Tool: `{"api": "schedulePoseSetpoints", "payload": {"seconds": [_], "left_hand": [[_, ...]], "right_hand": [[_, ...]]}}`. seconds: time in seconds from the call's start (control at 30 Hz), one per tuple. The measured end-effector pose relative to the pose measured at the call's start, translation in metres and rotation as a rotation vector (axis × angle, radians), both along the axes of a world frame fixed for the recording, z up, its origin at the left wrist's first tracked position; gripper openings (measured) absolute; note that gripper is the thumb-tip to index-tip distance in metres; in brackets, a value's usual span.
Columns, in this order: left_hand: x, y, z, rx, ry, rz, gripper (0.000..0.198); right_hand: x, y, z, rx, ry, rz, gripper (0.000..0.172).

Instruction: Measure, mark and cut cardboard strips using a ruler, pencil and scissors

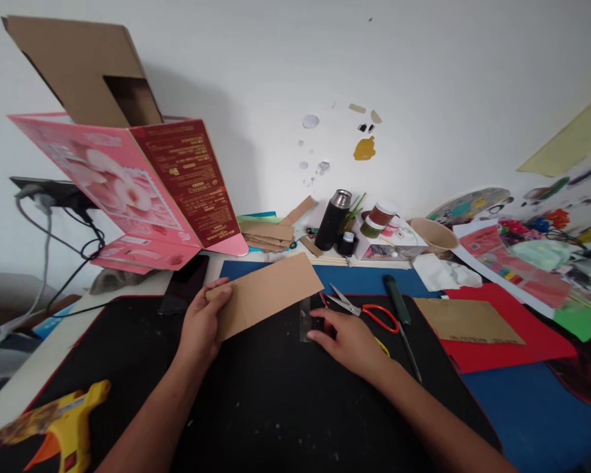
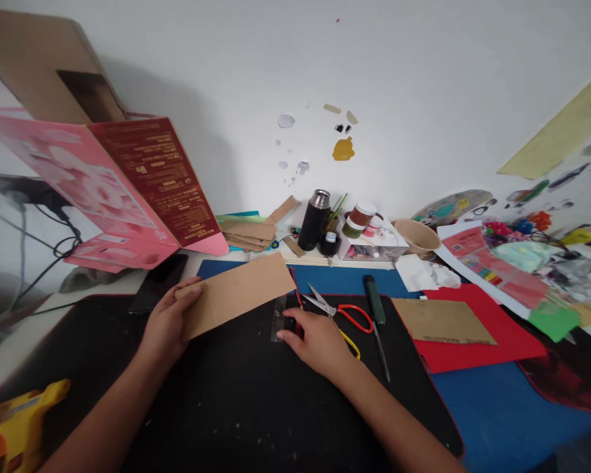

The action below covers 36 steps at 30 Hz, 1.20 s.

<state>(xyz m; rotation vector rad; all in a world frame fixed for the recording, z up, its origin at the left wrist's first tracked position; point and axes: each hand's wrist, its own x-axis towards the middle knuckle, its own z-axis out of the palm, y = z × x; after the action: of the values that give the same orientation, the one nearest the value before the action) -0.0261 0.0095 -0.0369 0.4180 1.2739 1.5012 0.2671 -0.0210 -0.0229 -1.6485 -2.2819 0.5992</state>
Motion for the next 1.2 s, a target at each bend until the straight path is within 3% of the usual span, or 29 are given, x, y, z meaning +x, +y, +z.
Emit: {"api": "schedulePoseSetpoints", "payload": {"seconds": [0.13,0.2,0.37,0.63,0.73,0.97,1.2], "left_hand": [[0.000,0.000,-0.001,0.009,-0.003,-0.003,0.061],[-0.001,0.000,-0.002,0.018,-0.005,-0.009,0.061],[-0.001,-0.002,-0.001,0.060,-0.013,-0.040,0.061],[0.002,-0.002,-0.003,0.099,-0.038,-0.048,0.060],[0.001,0.000,-0.006,0.110,-0.047,-0.002,0.054],[-0.003,0.004,-0.012,0.153,-0.038,0.146,0.054],[0.003,0.003,-0.013,0.174,0.007,0.134,0.050]], "right_hand": [[-0.014,-0.005,0.013,-0.074,-0.116,0.076,0.076],[-0.019,-0.003,0.016,-0.082,-0.175,0.084,0.085],[-0.021,0.000,0.004,-0.018,-0.221,0.067,0.066],[-0.005,-0.002,-0.030,0.314,-0.047,0.176,0.038],[-0.002,-0.007,-0.029,0.387,0.061,0.205,0.034],[-0.007,-0.038,-0.008,0.349,0.226,0.265,0.035],[-0.011,-0.072,-0.006,0.397,0.338,0.250,0.036]]}}
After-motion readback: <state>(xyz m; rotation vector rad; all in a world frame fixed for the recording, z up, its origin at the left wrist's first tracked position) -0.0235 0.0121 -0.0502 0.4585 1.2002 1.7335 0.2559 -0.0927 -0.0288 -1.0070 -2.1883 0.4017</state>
